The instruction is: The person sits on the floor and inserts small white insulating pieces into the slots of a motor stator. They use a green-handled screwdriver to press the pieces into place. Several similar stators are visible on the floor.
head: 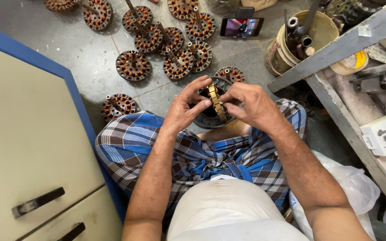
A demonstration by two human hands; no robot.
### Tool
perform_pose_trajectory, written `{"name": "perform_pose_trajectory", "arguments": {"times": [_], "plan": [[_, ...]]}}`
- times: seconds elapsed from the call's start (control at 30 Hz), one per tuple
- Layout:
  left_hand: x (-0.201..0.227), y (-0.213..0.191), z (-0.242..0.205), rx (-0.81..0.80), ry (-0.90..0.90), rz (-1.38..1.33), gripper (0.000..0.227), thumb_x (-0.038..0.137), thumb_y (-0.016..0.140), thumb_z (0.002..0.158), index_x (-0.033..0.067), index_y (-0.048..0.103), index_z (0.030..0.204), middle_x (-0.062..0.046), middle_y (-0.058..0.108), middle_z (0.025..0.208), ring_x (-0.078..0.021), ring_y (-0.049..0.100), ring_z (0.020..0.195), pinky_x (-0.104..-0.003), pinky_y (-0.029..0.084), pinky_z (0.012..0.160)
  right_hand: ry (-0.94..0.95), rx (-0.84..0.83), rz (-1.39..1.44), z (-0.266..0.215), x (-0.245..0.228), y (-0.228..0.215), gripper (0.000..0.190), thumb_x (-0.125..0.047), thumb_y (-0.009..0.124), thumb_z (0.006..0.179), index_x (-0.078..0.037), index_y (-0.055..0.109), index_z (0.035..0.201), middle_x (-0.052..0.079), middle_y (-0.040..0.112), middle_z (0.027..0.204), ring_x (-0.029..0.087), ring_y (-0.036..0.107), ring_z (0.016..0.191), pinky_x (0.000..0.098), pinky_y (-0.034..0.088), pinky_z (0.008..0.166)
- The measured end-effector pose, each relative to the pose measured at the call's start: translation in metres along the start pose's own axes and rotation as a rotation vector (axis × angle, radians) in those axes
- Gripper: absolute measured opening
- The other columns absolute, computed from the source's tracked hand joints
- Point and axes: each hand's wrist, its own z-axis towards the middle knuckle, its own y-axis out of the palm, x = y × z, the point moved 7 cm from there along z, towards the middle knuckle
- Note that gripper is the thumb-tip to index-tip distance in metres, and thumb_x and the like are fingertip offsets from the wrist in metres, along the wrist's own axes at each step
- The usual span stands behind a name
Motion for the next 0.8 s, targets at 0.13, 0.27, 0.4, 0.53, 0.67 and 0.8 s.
{"name": "perform_pose_trajectory", "arguments": {"times": [0.13, 0.27, 0.4, 0.53, 0.67, 0.8], "plan": [[0.0, 0.0, 0.0, 0.003, -0.013, 0.007, 0.049, 0.01, 0.076, 0.094, 0.0162, 0.062, 0.141, -0.006, 0.05, 0.159, -0.0126, 0.075, 0.1, -0.033, 0.062, 0.093, 0.124, -0.042, 0.022, 0.006, 0.007, 0.002, 0.018, -0.006, 0.078, 0.08, -0.002, 0.075, 0.097, 0.009, 0.072, 0.086, 0.019, 0.074, 0.076, 0.0327, 0.06, 0.069], [0.001, 0.0, 0.0, 0.008, -0.016, 0.032, 0.049, 0.011, 0.076, 0.093, 0.0171, 0.063, 0.14, -0.006, 0.051, 0.159, -0.0128, 0.076, 0.099, -0.033, 0.063, 0.093, 0.213, -0.049, -0.021, 0.01, 0.009, 0.003, 0.018, -0.008, 0.078, 0.078, -0.002, 0.078, 0.096, 0.01, 0.075, 0.086, 0.02, 0.076, 0.076, 0.0335, 0.061, 0.071], [0.002, 0.0, 0.0, 0.02, -0.029, 0.036, 0.05, 0.011, 0.076, 0.092, 0.0179, 0.063, 0.14, -0.006, 0.05, 0.158, -0.0128, 0.075, 0.099, -0.033, 0.063, 0.093, 0.283, -0.071, -0.051, 0.013, 0.007, 0.005, 0.02, -0.007, 0.076, 0.078, -0.002, 0.078, 0.097, 0.012, 0.076, 0.087, 0.021, 0.076, 0.078, 0.0338, 0.062, 0.074], [0.001, 0.0, 0.001, 0.021, -0.037, 0.051, 0.049, 0.013, 0.077, 0.092, 0.019, 0.064, 0.139, -0.005, 0.051, 0.158, -0.013, 0.076, 0.099, -0.034, 0.064, 0.093, 0.358, -0.093, -0.115, 0.013, 0.006, 0.007, 0.02, -0.008, 0.076, 0.078, -0.001, 0.078, 0.097, 0.014, 0.076, 0.088, 0.022, 0.076, 0.078, 0.0354, 0.062, 0.075], [-0.001, 0.0, 0.001, 0.03, -0.053, 0.068, 0.049, 0.015, 0.078, 0.091, 0.0201, 0.064, 0.138, -0.004, 0.052, 0.158, -0.013, 0.076, 0.1, -0.034, 0.065, 0.093, 0.372, -0.096, -0.133, 0.015, 0.004, 0.008, 0.021, -0.009, 0.076, 0.078, 0.0, 0.078, 0.097, 0.015, 0.076, 0.088, 0.024, 0.077, 0.079, 0.037, 0.062, 0.077], [0.0, 0.001, 0.001, 0.032, -0.039, 0.046, 0.049, 0.013, 0.078, 0.091, 0.0196, 0.064, 0.138, -0.004, 0.052, 0.157, -0.0133, 0.076, 0.1, -0.034, 0.064, 0.093, 0.359, -0.073, -0.166, 0.015, 0.0, 0.008, 0.02, -0.009, 0.075, 0.078, -0.002, 0.078, 0.096, 0.016, 0.076, 0.088, 0.028, 0.077, 0.082, 0.0397, 0.061, 0.081]]}}
